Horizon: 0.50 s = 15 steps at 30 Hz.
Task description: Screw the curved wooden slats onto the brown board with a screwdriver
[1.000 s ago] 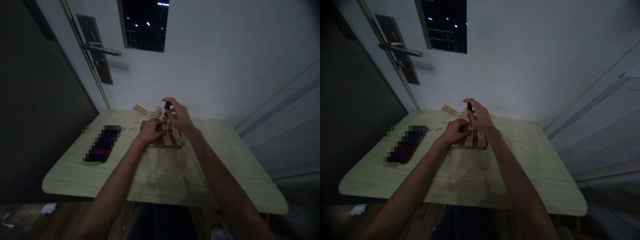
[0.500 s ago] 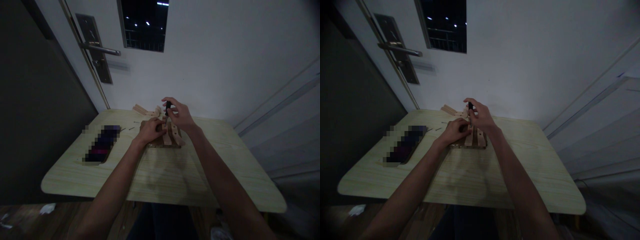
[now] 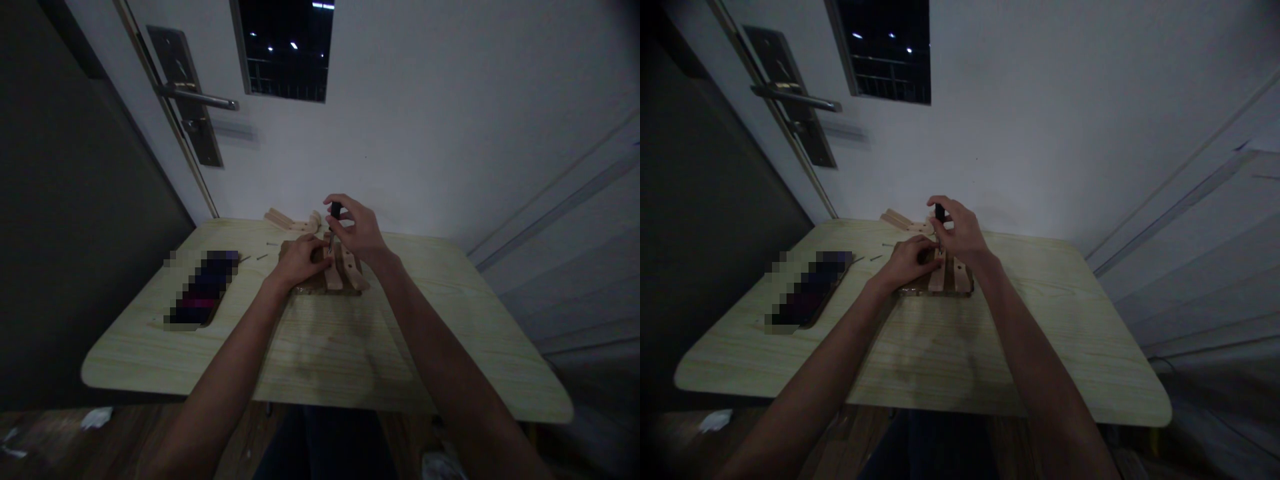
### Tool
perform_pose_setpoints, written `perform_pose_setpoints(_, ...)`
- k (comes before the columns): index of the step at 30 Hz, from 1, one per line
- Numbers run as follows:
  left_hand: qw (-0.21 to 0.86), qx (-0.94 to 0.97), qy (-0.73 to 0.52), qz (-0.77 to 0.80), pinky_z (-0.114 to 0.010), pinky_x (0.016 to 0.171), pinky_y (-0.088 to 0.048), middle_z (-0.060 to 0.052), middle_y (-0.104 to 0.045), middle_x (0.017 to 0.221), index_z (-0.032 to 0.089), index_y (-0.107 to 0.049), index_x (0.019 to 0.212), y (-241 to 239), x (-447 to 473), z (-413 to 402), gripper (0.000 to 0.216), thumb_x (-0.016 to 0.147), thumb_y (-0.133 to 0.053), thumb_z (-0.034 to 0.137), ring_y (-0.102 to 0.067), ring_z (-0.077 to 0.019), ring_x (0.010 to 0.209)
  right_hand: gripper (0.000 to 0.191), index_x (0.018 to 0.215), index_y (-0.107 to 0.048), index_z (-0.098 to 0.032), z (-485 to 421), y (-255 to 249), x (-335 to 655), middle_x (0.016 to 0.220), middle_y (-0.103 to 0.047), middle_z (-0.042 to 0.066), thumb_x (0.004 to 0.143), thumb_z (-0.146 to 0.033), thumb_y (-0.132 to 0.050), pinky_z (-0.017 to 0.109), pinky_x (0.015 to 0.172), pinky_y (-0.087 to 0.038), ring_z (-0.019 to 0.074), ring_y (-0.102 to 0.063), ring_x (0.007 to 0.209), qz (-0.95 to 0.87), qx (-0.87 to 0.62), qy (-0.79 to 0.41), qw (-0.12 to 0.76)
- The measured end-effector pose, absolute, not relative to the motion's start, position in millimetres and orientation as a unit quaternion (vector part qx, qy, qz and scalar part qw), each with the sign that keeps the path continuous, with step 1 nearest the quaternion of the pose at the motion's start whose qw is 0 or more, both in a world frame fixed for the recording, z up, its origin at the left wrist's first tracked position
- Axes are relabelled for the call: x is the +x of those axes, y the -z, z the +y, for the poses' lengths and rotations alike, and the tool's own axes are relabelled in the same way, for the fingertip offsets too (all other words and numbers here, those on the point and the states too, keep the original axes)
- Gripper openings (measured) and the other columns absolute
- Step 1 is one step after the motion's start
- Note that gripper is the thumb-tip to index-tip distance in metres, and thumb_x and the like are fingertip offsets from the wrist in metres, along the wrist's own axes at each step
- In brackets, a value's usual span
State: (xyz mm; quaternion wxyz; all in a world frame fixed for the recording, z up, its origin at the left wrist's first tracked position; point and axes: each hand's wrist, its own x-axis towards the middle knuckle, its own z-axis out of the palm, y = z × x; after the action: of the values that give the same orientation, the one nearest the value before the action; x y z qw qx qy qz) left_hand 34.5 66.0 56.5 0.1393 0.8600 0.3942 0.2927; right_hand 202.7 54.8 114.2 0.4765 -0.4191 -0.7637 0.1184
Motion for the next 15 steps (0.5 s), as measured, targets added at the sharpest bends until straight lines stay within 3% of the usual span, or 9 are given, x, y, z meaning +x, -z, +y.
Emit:
perform_pose_setpoints(4,0.137,0.863,-0.292,0.389,-0.035,0.086,-0.051,-0.008,-0.066,0.100,0.016,-0.070,0.111,-57.4,34.5,65.4,0.034,0.083,-0.066,0.036,-0.064,-0.0224,0.094,0.032,0.117,-0.057,-0.021,52.2,-114.8,203.0,0.114,-0.065,0.008,0.086,-0.018,-0.047,0.025,0.066,-0.059,0.0171,-0.064,0.095,-0.768,-0.404,-0.141,0.477)
perform_pose_setpoints(10,0.135,0.865,-0.289,0.388,-0.037,0.089,-0.051,-0.009,-0.066,0.102,0.017,-0.069,0.110,-56.4,34.7,66.4,0.034,0.084,-0.065,0.037,-0.063,-0.0224,0.097,0.031,0.113,-0.058,-0.020,55.9,-113.9,201.7,0.113,-0.065,0.007,0.082,-0.018,-0.058,0.028,0.070,-0.059,0.0132,-0.063,0.079,-0.763,-0.413,-0.106,0.486)
perform_pose_setpoints(15,0.134,0.865,-0.287,0.389,-0.037,0.088,-0.051,-0.009,-0.067,0.103,0.016,-0.069,0.109,-58.0,34.7,65.2,0.033,0.083,-0.066,0.036,-0.064,-0.0229,0.097,0.028,0.111,-0.058,-0.023,60.6,-112.6,201.1,0.115,-0.064,0.007,0.083,-0.024,-0.061,0.032,0.075,-0.059,0.0161,-0.062,0.084,-0.779,-0.411,-0.078,0.467)
